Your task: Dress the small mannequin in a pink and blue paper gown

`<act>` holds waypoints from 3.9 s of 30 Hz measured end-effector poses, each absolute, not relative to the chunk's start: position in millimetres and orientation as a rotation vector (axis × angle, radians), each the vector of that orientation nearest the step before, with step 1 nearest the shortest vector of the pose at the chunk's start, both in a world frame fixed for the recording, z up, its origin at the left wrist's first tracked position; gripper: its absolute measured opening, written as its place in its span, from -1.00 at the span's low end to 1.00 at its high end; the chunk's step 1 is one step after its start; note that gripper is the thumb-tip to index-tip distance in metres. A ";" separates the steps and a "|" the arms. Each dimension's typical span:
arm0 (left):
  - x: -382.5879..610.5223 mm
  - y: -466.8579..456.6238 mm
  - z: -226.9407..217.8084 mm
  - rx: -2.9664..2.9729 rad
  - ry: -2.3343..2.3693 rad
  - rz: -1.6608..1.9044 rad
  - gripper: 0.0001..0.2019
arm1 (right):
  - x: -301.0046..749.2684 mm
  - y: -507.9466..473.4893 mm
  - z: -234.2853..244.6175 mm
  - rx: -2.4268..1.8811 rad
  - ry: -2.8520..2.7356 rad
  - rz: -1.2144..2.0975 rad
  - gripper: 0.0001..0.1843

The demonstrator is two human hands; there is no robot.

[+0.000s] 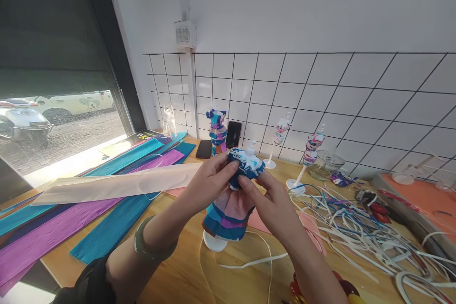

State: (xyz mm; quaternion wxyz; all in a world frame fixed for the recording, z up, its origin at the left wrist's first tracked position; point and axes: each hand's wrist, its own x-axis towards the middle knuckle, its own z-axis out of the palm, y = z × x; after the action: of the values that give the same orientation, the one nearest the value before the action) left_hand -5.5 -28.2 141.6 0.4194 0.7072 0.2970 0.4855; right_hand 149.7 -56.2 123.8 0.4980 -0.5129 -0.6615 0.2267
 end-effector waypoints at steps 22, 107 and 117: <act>-1.3 -32.2 137.0 1.759 0.645 1.215 -0.78 | 140.3 -63.6 136.2 -1.392 -1.401 0.572 -0.50; -4.9 -29.5 144.9 1.345 0.569 1.139 -0.61 | 155.1 -53.3 127.0 -1.052 -1.194 1.169 -0.56; -0.5 -27.0 138.3 1.266 0.433 1.164 -0.49 | 148.9 -56.6 127.9 -0.996 -1.126 1.194 -0.60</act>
State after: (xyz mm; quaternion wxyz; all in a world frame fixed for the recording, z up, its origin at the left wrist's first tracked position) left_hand -0.5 -27.0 138.3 0.6319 0.5531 0.1894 0.5089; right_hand 148.9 -56.6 127.9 0.5738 -0.4250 -0.4803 0.5094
